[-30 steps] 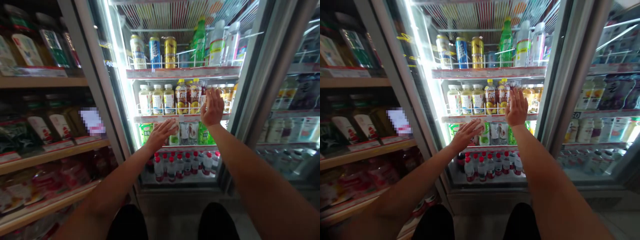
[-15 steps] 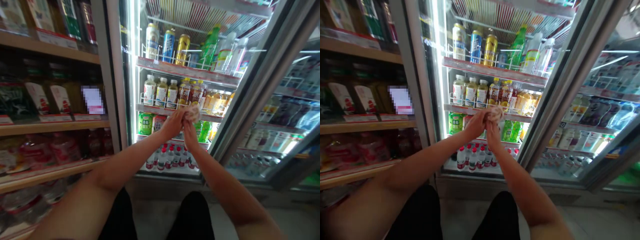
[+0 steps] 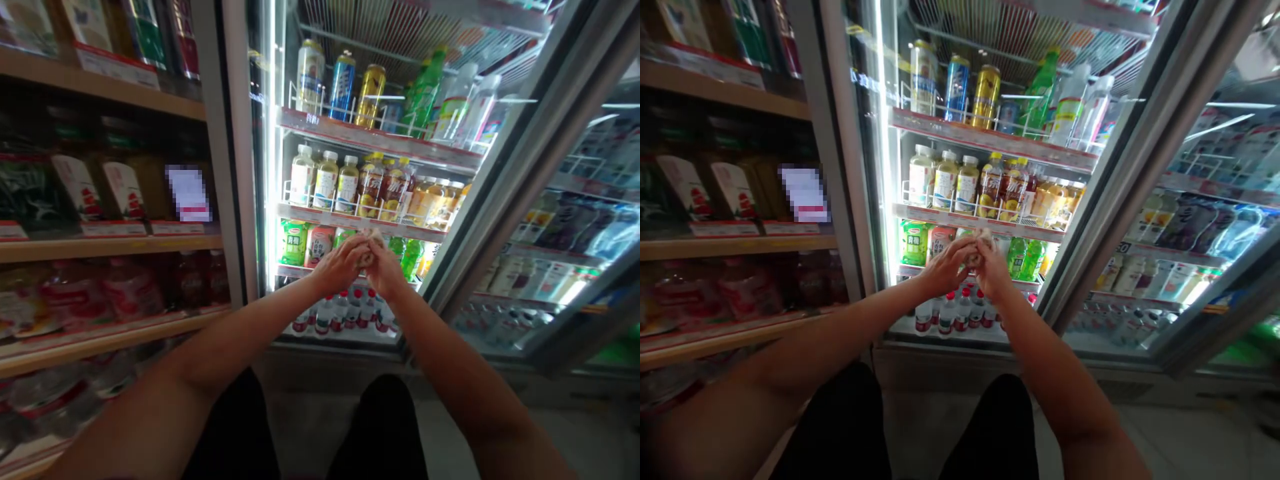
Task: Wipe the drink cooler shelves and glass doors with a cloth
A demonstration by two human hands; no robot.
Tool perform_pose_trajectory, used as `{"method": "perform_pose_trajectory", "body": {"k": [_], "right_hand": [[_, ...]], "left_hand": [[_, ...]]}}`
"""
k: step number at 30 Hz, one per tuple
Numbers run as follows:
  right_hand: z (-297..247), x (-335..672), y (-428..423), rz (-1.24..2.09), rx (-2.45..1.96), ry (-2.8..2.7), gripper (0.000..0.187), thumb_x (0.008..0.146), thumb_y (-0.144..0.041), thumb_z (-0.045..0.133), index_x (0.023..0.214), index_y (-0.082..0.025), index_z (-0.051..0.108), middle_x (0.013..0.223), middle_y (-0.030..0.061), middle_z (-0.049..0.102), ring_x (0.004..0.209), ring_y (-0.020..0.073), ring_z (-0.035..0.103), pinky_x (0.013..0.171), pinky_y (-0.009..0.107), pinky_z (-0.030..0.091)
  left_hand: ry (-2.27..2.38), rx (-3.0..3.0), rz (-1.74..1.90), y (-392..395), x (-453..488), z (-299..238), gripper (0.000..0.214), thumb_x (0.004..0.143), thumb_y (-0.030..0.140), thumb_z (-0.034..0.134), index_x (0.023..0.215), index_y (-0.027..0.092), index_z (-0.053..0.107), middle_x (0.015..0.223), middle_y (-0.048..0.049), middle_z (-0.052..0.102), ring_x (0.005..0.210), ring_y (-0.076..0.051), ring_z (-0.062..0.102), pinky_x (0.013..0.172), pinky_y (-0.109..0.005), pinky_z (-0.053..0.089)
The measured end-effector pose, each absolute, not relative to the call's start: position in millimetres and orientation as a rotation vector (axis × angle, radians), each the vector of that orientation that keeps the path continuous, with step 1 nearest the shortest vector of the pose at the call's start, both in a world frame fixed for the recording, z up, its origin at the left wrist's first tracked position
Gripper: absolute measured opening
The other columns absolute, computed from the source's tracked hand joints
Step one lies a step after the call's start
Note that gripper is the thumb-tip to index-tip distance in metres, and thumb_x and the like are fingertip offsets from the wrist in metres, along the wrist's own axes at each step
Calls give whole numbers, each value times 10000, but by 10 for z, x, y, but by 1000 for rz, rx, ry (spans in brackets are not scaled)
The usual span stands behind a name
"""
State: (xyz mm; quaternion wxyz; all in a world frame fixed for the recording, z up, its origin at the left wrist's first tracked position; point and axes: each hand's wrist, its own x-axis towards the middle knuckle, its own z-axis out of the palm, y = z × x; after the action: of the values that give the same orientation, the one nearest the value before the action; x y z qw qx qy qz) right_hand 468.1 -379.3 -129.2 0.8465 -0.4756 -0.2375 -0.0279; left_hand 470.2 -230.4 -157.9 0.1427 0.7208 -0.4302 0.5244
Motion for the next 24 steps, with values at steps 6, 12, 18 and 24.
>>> {"method": "perform_pose_trajectory", "body": {"k": [6, 12, 18, 24], "right_hand": [[-806, 5046, -4369, -1315, -1733, -659, 414, 956, -415, 523, 1331, -268, 619, 1342, 82, 620, 1245, 248, 586, 1067, 463, 504], [-1413, 5407, -4525, -1632, -2372, -650, 555, 1011, -420, 421, 1510, -180, 449, 1607, 179, 350, 1527, 353, 233, 1181, 606, 316], [-1849, 5461, -4532, -1596, -2561, -816, 567, 1000, -332, 470, 1549, -218, 384, 1626, 178, 325, 1543, 360, 192, 1192, 667, 201], [-1306, 5617, -4615, -1783, -2165, -761, 523, 1029, -239, 355, 1551, -229, 367, 1508, 134, 518, 1470, 284, 394, 1203, 608, 273]], "left_hand": [[-896, 2280, 1720, -1614, 4876, -1420, 497, 999, 295, 491, 1477, 195, 401, 1563, -135, 426, 1530, -258, 241, 1253, -509, 232], [-509, 2430, 1689, -1190, 5176, -1456, 596, 1032, 420, 384, 1570, 176, 306, 1630, -124, 305, 1553, -276, 116, 1273, -526, 65], [-459, 2481, 1720, -1213, 5283, -1550, 635, 1029, 461, 325, 1594, 178, 260, 1635, -115, 283, 1552, -291, 73, 1267, -568, 37], [-457, 2468, 1708, -1196, 5302, -1554, 653, 1010, 437, 368, 1603, 196, 237, 1640, -91, 277, 1549, -290, 87, 1278, -553, 15]]}}
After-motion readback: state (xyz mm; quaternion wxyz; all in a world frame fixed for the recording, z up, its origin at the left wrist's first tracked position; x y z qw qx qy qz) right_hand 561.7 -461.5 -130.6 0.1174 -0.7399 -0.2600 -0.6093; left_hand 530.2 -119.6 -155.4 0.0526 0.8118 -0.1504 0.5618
